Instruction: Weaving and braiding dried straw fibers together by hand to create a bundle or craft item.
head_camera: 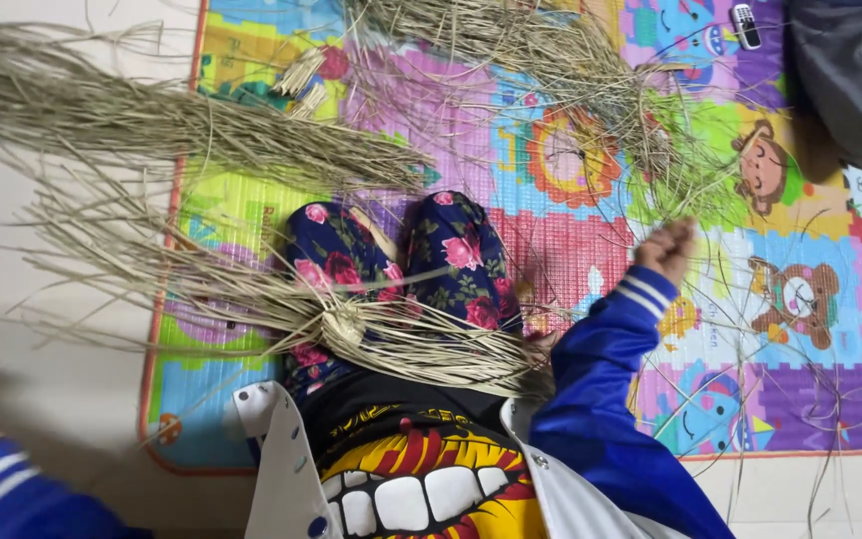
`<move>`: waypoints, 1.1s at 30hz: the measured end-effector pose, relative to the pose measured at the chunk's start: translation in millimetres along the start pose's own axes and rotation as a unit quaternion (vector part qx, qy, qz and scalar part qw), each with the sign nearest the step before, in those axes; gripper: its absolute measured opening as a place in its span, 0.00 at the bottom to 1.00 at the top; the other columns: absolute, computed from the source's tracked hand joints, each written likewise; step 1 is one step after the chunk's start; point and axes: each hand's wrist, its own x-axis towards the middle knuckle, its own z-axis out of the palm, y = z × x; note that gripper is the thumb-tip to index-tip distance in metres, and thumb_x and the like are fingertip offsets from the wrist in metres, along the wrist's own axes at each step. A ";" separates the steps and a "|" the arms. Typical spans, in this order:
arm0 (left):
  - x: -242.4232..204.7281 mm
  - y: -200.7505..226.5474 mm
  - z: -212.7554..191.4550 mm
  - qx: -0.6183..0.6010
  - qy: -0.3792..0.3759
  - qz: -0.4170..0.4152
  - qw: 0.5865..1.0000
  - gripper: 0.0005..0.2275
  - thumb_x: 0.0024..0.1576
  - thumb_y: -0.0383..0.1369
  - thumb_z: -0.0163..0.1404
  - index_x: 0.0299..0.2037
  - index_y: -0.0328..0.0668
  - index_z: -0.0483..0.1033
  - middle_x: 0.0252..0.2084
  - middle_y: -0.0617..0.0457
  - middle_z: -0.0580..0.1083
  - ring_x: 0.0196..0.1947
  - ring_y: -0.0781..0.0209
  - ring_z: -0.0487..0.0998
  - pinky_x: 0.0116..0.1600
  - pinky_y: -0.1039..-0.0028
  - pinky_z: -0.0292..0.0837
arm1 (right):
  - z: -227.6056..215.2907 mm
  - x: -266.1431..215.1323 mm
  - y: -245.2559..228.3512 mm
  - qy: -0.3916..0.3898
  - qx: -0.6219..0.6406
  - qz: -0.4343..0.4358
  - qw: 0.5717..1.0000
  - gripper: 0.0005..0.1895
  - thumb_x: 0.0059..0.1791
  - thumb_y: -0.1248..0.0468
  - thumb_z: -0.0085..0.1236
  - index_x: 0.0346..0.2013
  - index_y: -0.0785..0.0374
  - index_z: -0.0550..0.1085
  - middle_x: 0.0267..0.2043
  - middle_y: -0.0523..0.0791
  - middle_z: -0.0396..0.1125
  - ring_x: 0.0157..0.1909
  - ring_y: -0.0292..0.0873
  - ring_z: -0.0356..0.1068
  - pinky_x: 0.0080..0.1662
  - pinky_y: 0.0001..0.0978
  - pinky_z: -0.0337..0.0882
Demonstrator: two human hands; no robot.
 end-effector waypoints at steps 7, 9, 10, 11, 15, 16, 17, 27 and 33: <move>-47.8 -54.9 189.4 -0.091 -0.261 0.007 0.961 0.03 0.64 0.38 0.52 0.42 0.55 0.75 0.50 0.53 0.77 0.48 0.59 0.79 0.55 0.74 0.73 | 100.9 -97.1 281.8 -0.054 -0.129 0.219 0.966 0.15 0.56 0.49 0.48 0.37 0.54 0.73 0.34 0.45 0.77 0.34 0.40 0.79 0.34 0.28 0.80; -98.5 -56.6 250.6 -0.063 -0.290 0.047 0.954 0.03 0.62 0.34 0.52 0.43 0.48 0.75 0.49 0.45 0.77 0.43 0.57 0.79 0.48 0.74 0.73 | 140.8 -156.7 326.7 -0.048 -0.258 0.181 0.948 0.18 0.56 0.45 0.47 0.37 0.56 0.72 0.35 0.49 0.77 0.36 0.45 0.80 0.36 0.33 0.82; -124.2 -57.8 274.8 -0.055 -0.324 0.013 0.944 0.05 0.61 0.32 0.54 0.44 0.44 0.76 0.44 0.44 0.78 0.34 0.64 0.74 0.39 0.80 0.69 | 153.7 -173.1 338.3 -0.061 -0.309 0.163 0.935 0.22 0.56 0.44 0.45 0.37 0.60 0.72 0.35 0.54 0.77 0.37 0.50 0.80 0.36 0.37 0.82; -150.4 -60.0 299.1 -0.044 -0.359 -0.025 0.932 0.06 0.60 0.31 0.55 0.45 0.40 0.76 0.39 0.43 0.80 0.26 0.71 0.70 0.30 0.85 0.66 | 165.3 -191.4 347.9 -0.069 -0.359 0.141 0.920 0.26 0.57 0.43 0.43 0.36 0.64 0.72 0.36 0.59 0.76 0.37 0.54 0.80 0.36 0.41 0.82; -175.7 -73.1 317.9 -0.061 -0.373 -0.056 0.924 0.07 0.59 0.30 0.56 0.42 0.36 0.77 0.40 0.40 0.81 0.31 0.61 0.79 0.34 0.79 0.76 | 169.7 -193.0 334.0 -0.089 -0.423 0.063 0.900 0.26 0.59 0.48 0.40 0.36 0.68 0.72 0.34 0.59 0.76 0.36 0.53 0.80 0.37 0.39 0.82; -180.3 -71.2 321.9 -0.069 -0.372 -0.045 0.924 0.07 0.59 0.30 0.56 0.41 0.34 0.77 0.41 0.37 0.81 0.34 0.57 0.82 0.38 0.74 0.78 | 166.2 -186.3 328.2 -0.118 -0.449 0.032 0.885 0.25 0.60 0.52 0.40 0.36 0.71 0.73 0.32 0.59 0.75 0.34 0.54 0.80 0.34 0.41 0.82; -187.3 -69.8 321.5 -0.073 -0.370 -0.039 0.926 0.07 0.59 0.30 0.56 0.40 0.31 0.77 0.42 0.35 0.81 0.37 0.53 0.84 0.42 0.70 0.81 | 160.6 -184.9 321.7 -0.142 -0.475 0.006 0.868 0.23 0.60 0.55 0.41 0.37 0.74 0.74 0.31 0.59 0.75 0.33 0.54 0.80 0.32 0.43 0.82; -164.0 -83.9 294.3 -0.124 -0.354 -0.042 0.926 0.09 0.64 0.34 0.50 0.43 0.34 0.76 0.41 0.36 0.81 0.38 0.49 0.85 0.43 0.69 0.82 | 186.1 -200.5 312.5 -0.436 -0.593 -0.031 0.677 0.20 0.57 0.64 0.49 0.20 0.60 0.73 0.20 0.44 0.64 0.23 0.43 0.64 0.32 0.30 0.68; -162.7 -109.5 278.4 -0.118 -0.359 -0.096 0.921 0.09 0.65 0.33 0.49 0.41 0.34 0.76 0.38 0.38 0.81 0.35 0.49 0.85 0.40 0.70 0.82 | 193.3 -193.1 300.5 -0.516 -0.689 -0.139 0.490 0.19 0.57 0.58 0.51 0.23 0.56 0.73 0.23 0.44 0.67 0.29 0.50 0.68 0.36 0.39 0.67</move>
